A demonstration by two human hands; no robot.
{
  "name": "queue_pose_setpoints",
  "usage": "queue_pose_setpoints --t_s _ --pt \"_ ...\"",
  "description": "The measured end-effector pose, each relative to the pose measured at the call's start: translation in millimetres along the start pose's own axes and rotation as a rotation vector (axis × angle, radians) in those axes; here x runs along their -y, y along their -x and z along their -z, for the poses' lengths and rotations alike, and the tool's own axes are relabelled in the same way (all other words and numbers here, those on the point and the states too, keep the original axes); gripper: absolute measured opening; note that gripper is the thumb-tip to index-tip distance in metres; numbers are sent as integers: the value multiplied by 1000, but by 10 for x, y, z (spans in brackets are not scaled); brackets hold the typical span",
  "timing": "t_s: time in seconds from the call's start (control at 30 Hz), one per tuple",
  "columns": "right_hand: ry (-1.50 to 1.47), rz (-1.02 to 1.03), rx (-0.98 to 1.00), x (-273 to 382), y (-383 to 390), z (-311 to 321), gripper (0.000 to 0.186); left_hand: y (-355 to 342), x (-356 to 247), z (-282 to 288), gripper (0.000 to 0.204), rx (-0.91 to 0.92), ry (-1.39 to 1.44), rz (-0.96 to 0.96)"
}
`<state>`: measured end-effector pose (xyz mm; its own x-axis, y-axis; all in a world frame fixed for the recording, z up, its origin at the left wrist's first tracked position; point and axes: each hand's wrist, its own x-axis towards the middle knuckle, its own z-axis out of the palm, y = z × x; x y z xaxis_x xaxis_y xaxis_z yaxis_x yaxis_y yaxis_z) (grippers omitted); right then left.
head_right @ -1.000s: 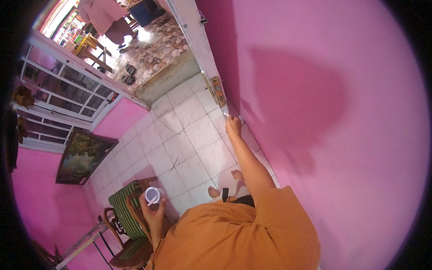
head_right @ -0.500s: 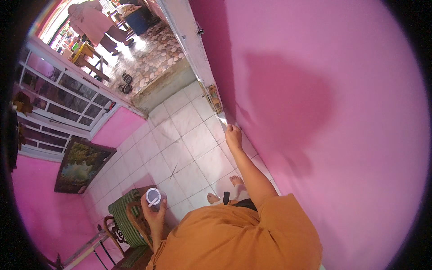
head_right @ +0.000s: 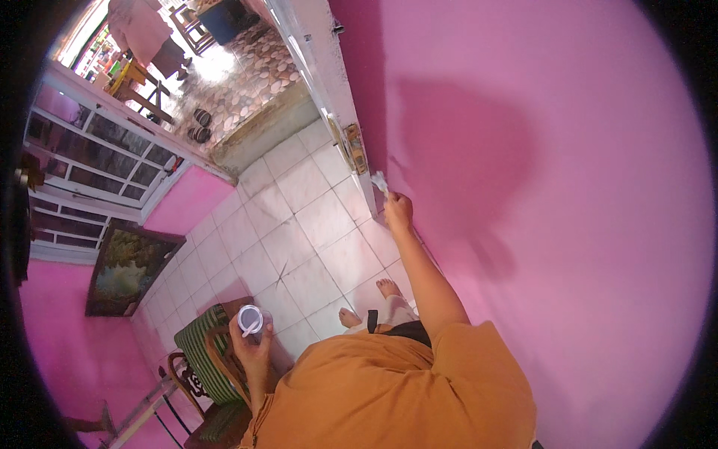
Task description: The person paints a door and its frame using a paintbrush while holding a paint container.
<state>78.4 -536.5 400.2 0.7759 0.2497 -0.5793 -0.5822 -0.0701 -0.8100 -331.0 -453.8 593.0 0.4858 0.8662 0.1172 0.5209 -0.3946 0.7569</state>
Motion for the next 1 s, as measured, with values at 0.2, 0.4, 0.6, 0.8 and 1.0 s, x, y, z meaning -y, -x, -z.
queue_pose_setpoints --t_s 0.2,0.4,0.6,0.8,1.0 --pt "373 4 -100 -856 -1012 110 29 -53 -51 -65 56 60 -16 -11" --pt "98 -91 -61 -418 -599 -364 24 8 -1 18 55 18 -44 23" --pt "-60 -12 169 68 -37 144 26 -26 42 -72 52 0 41 12" --pt "478 236 -28 -57 16 599 29 -101 49 -89 50 32 53 -76" --pt "722 896 -141 883 1154 447 26 -125 43 -41 48 18 89 -102"
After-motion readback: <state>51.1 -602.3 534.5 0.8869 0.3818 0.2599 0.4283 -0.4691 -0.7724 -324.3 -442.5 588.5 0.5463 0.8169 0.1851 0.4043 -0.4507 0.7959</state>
